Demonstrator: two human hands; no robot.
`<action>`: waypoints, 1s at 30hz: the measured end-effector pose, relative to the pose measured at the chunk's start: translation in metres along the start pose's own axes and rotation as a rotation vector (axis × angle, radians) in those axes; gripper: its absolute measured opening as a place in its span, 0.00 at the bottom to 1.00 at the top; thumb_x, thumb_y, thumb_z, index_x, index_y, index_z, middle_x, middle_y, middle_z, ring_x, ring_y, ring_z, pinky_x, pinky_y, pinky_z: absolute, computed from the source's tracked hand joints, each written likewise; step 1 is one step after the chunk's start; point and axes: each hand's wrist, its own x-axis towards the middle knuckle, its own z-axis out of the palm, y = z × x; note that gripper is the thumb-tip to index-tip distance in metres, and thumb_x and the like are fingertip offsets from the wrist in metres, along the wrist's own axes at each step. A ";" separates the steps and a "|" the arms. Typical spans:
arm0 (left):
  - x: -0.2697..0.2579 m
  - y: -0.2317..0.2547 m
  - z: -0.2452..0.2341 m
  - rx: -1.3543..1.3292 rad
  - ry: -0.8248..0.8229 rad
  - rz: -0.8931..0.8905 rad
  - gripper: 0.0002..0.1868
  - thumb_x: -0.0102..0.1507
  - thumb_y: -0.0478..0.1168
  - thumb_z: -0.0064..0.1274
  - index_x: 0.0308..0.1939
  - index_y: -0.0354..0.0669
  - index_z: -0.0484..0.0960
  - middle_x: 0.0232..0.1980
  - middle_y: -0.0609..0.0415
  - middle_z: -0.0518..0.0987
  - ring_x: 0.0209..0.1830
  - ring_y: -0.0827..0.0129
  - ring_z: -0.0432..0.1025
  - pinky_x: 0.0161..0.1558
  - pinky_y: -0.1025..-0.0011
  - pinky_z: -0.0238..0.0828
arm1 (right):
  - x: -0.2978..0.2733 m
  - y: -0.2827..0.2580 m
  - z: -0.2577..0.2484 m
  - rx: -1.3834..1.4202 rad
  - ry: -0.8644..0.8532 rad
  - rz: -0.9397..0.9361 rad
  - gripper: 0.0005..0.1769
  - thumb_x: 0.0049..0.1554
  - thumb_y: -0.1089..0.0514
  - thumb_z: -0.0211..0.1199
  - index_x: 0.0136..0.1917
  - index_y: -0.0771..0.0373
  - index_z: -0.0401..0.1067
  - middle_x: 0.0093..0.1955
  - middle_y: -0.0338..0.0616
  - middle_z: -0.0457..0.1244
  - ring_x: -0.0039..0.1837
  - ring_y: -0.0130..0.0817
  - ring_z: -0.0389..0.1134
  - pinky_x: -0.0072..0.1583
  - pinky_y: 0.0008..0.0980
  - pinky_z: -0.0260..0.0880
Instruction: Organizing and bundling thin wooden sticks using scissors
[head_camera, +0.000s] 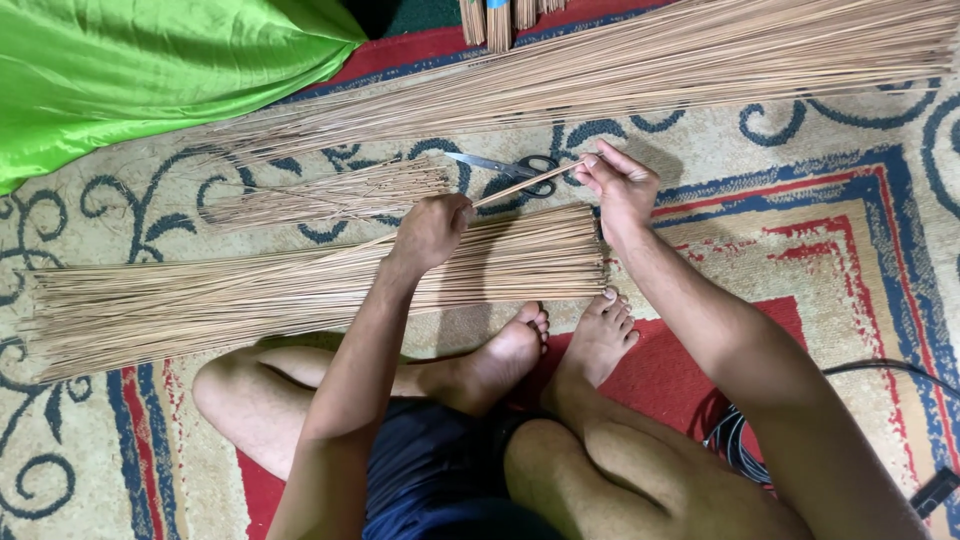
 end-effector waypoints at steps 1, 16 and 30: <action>0.001 0.006 -0.004 -0.001 0.001 -0.001 0.08 0.66 0.35 0.50 0.44 0.43 0.85 0.32 0.45 0.84 0.39 0.45 0.80 0.42 0.51 0.78 | 0.000 0.000 -0.001 -0.001 -0.001 0.000 0.18 0.56 0.71 0.69 0.59 0.65 0.77 0.49 0.61 0.72 0.44 0.37 0.78 0.53 0.37 0.86; -0.011 0.027 0.021 0.117 -0.009 -0.042 0.11 0.68 0.35 0.46 0.43 0.49 0.86 0.36 0.49 0.86 0.36 0.54 0.83 0.41 0.60 0.82 | -0.016 -0.028 0.011 -0.837 -0.448 -1.045 0.17 0.62 0.65 0.60 0.63 0.73 0.70 0.57 0.59 0.62 0.63 0.53 0.62 0.67 0.48 0.63; -0.039 0.049 0.014 0.228 -0.049 0.052 0.10 0.68 0.41 0.47 0.47 0.51 0.85 0.41 0.49 0.86 0.38 0.49 0.83 0.38 0.54 0.83 | -0.028 0.038 -0.018 -1.219 -1.107 -0.472 0.10 0.63 0.66 0.50 0.55 0.62 0.71 0.46 0.52 0.68 0.50 0.52 0.73 0.53 0.46 0.75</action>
